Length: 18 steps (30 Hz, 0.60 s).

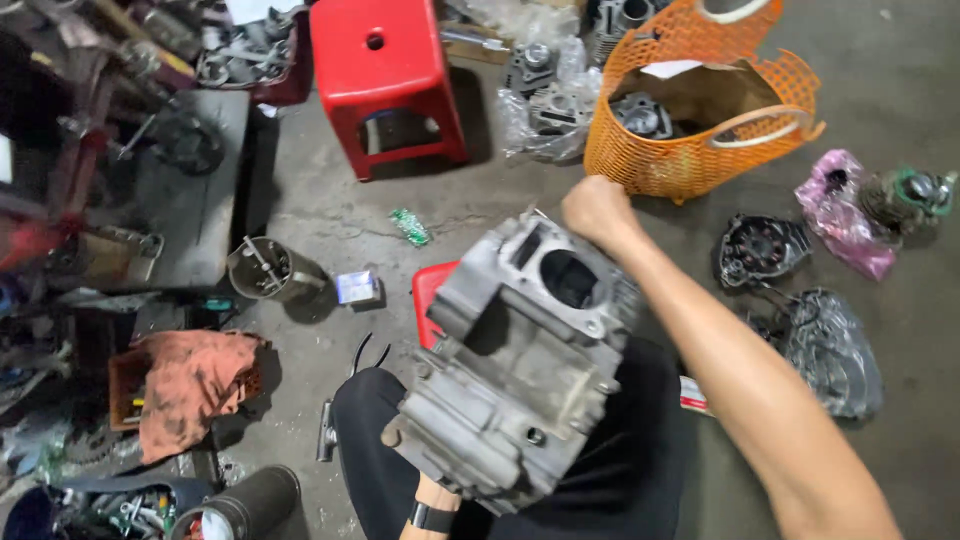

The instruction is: The person sits on the workshop floor holding a motorcycle engine crankcase. They align the two case halves, press them together, rotate and flip the heavy casing repeatedly to check the mating surfaces and bearing bores, and reposition it on their lap while fitting the halves.

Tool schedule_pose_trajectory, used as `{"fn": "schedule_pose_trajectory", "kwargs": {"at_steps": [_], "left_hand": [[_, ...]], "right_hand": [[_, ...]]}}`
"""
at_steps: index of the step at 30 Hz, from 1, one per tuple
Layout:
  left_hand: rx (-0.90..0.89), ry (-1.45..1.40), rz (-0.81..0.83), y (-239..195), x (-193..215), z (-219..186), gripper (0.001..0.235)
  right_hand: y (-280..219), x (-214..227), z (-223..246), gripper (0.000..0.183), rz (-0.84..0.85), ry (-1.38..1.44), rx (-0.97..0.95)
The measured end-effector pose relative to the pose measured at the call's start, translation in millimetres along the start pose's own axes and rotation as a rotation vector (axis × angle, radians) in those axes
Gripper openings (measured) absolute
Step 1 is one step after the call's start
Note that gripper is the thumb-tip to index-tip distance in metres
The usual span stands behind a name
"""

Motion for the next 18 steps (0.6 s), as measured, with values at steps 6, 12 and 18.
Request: {"fn": "schedule_pose_trajectory", "kwargs": {"at_steps": [6, 12, 18], "left_hand": [[0.125, 0.043, 0.459, 32.4, 146.5, 5.4, 0.042], [-0.280, 1.289, 0.342, 47.2, 175.5, -13.6, 0.033], [-0.196, 1.046, 0.349, 19.8, 83.3, -21.8, 0.028]], "right_hand": [[-9.0, 19.6, 33.8, 0.029, 0.127, 0.275, -0.546], [-2.0, 18.7, 38.7, 0.033, 0.158, 0.370, -0.567], [8.8, -11.2, 20.3, 0.032, 0.165, 0.445, -0.629]]}}
Point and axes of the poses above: each hand's wrist, its own y-axis towards the middle knuckle, its own x-axis out of the back of the hand, z = x × y, the point moved 2 cm from there along y, towards the middle knuckle, and after that the axes turned 1 degree about -z, right-handed, at the moved point
